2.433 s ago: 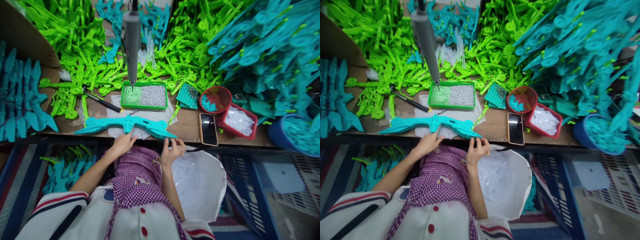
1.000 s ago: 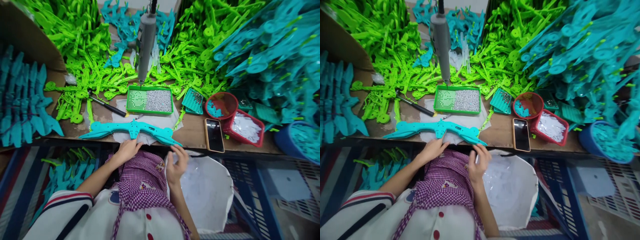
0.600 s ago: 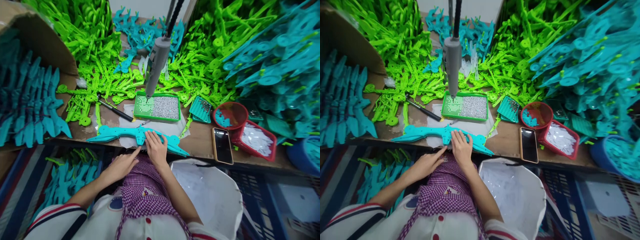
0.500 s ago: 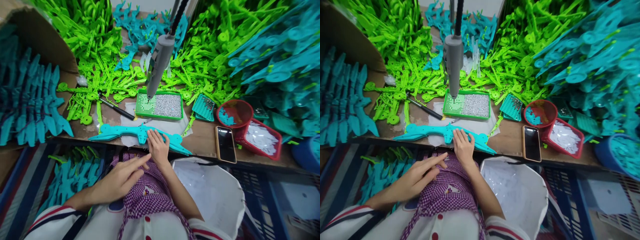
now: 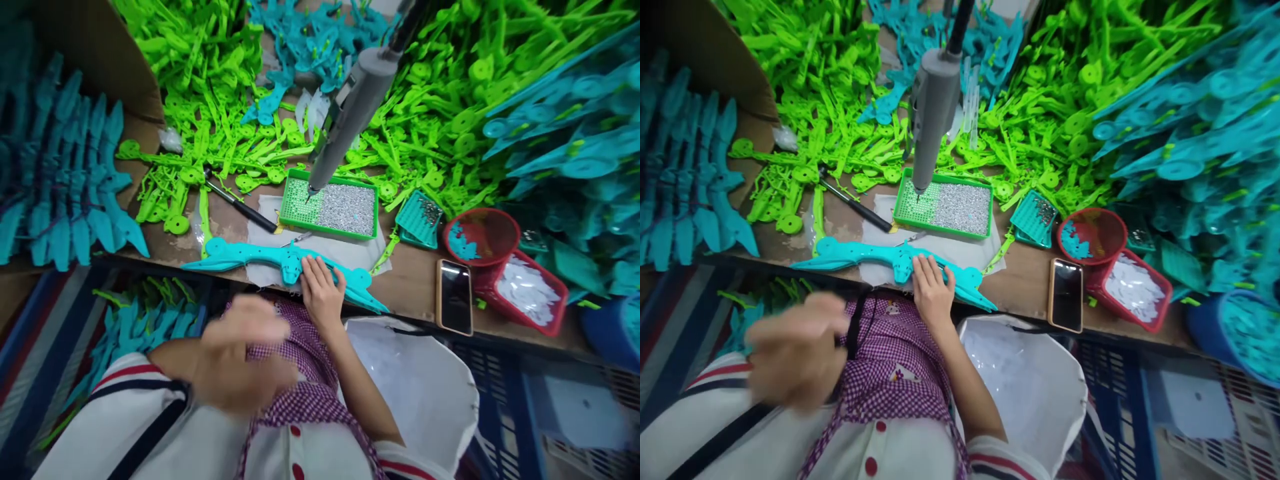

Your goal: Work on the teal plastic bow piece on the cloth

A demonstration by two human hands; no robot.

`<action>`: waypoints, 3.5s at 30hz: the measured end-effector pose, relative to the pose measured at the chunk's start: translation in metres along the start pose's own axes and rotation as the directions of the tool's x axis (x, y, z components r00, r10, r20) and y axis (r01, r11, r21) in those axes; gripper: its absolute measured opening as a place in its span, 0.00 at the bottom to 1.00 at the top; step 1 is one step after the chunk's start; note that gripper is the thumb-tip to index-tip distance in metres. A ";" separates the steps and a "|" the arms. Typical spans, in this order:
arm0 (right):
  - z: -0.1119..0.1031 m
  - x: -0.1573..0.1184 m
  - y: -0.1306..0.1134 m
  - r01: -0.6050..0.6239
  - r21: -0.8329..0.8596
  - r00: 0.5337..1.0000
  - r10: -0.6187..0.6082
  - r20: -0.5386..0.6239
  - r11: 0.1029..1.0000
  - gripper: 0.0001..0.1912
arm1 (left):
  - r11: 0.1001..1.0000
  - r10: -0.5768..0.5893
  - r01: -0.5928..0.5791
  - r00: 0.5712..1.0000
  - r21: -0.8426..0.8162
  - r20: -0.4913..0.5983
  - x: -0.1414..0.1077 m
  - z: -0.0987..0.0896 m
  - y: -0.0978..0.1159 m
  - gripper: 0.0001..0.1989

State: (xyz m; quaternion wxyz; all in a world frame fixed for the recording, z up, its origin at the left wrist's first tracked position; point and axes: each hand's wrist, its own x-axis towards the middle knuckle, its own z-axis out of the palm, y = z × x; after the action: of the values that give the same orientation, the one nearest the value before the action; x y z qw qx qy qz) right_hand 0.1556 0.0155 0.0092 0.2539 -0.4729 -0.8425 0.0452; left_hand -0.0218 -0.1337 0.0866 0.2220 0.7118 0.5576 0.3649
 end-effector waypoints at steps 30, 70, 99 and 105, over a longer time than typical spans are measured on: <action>-0.018 0.005 0.002 0.065 -0.098 0.982 -0.046 0.181 0.993 0.31 | 0.968 -0.130 -0.006 0.845 0.253 0.518 0.171 -0.012 -0.121 0.20; -0.072 0.071 0.079 -0.165 0.566 0.889 -0.127 0.440 0.808 0.08 | 0.962 -0.040 -0.087 0.894 0.259 0.447 0.163 -0.011 -0.122 0.23; -0.063 0.111 0.092 -0.018 0.515 0.650 -0.381 0.658 0.857 0.07 | 0.971 -0.041 -0.067 0.899 0.230 0.437 0.164 -0.011 -0.125 0.19; -0.056 0.113 0.093 -0.177 0.439 0.617 -0.248 0.747 0.881 0.14 | 0.973 -0.049 -0.055 0.899 0.225 0.434 0.163 -0.009 -0.129 0.20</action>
State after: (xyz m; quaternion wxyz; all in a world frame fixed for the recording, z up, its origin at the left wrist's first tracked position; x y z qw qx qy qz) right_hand 0.2064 0.1497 0.0716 -0.0324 -0.3109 -0.8390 0.4454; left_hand -0.0919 0.0570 0.0433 0.2562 0.7973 0.5312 0.1287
